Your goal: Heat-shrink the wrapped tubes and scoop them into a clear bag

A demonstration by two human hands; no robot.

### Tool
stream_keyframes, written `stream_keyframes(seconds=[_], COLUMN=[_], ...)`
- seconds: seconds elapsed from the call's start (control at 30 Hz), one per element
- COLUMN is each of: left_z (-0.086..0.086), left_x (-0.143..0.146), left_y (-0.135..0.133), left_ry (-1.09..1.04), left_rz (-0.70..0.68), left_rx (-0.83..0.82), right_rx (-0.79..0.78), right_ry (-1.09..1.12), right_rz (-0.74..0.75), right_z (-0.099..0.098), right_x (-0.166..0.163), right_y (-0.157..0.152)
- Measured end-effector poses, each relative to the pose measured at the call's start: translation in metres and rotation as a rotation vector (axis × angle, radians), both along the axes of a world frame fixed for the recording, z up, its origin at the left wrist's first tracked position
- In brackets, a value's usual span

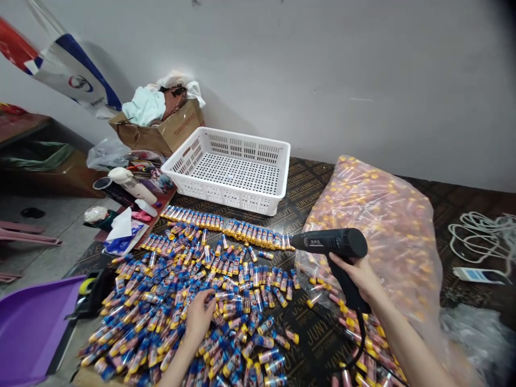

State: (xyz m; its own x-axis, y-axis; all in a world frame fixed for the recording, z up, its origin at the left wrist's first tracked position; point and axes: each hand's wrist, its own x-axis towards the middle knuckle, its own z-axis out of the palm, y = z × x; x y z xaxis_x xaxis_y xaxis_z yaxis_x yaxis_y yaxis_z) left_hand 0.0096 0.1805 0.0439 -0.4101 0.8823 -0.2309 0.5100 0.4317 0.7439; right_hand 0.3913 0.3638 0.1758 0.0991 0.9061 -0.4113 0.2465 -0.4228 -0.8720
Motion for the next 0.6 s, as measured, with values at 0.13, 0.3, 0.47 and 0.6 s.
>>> stream_keyframes(seconds=[0.13,0.3,0.47,0.6], left_z=[0.006,0.01,0.007,0.002], left_x=[0.0,0.001,0.002,-0.002], left_y=[0.013,0.021,0.02,0.021], left_ry=[0.039,0.075,0.071,0.082], left_rz=[-0.019,-0.035,-0.03,-0.018], left_rx=[-0.007,-0.005,-0.014,-0.019], right_rx=[0.005,0.079,0.173,0.198], right_ry=[-0.005,0.085,0.149,0.171], right_rz=[-0.039,0.051,0.185,0.336], right_z=[-0.004,0.003,-0.002,-0.014], right_x=[0.004,-0.03,-0.079,-0.127], right_y=[0.01,0.019,0.036,0.059])
